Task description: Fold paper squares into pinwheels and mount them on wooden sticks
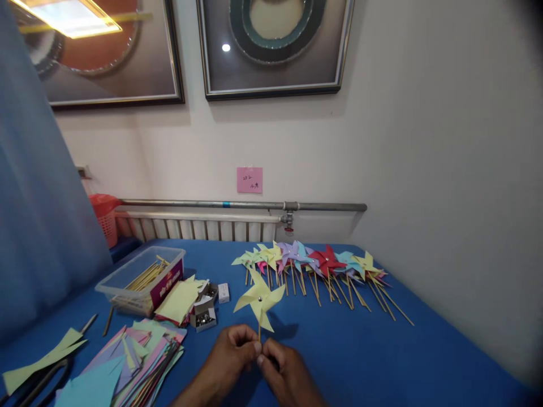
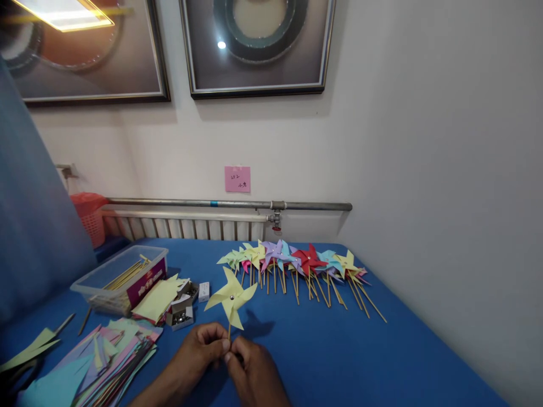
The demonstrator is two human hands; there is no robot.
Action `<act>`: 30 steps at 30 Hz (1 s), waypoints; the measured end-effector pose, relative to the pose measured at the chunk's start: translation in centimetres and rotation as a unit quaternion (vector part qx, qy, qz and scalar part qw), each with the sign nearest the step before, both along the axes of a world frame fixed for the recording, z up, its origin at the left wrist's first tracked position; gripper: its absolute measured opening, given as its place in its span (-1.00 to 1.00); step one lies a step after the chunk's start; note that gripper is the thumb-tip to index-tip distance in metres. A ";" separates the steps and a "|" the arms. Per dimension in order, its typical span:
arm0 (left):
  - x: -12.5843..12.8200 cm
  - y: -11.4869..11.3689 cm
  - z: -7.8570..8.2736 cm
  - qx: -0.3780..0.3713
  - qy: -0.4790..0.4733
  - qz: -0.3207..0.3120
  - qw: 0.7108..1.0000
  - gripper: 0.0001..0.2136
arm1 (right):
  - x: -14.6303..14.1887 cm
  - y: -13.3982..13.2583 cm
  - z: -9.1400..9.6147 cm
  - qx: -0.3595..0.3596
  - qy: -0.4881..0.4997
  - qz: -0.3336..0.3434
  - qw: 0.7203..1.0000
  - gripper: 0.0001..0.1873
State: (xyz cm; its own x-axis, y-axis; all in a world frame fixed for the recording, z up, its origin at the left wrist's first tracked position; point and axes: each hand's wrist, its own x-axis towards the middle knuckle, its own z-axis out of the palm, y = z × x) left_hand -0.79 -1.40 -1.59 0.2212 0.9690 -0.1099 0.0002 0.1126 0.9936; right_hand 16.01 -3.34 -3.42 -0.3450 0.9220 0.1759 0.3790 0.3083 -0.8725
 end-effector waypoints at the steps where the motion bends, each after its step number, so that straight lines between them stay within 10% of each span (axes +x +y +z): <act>1: 0.0 0.0 0.0 0.000 0.000 0.003 1.000 -0.65 | 0.0 -0.1 0.1 -0.003 -0.001 -0.001 1.000 -0.79; 30: 0.3 -0.4 0.8 -0.010 -0.005 0.019 1.000 -0.70 | 0.2 -0.2 0.2 -0.019 0.001 -0.002 1.000 -0.75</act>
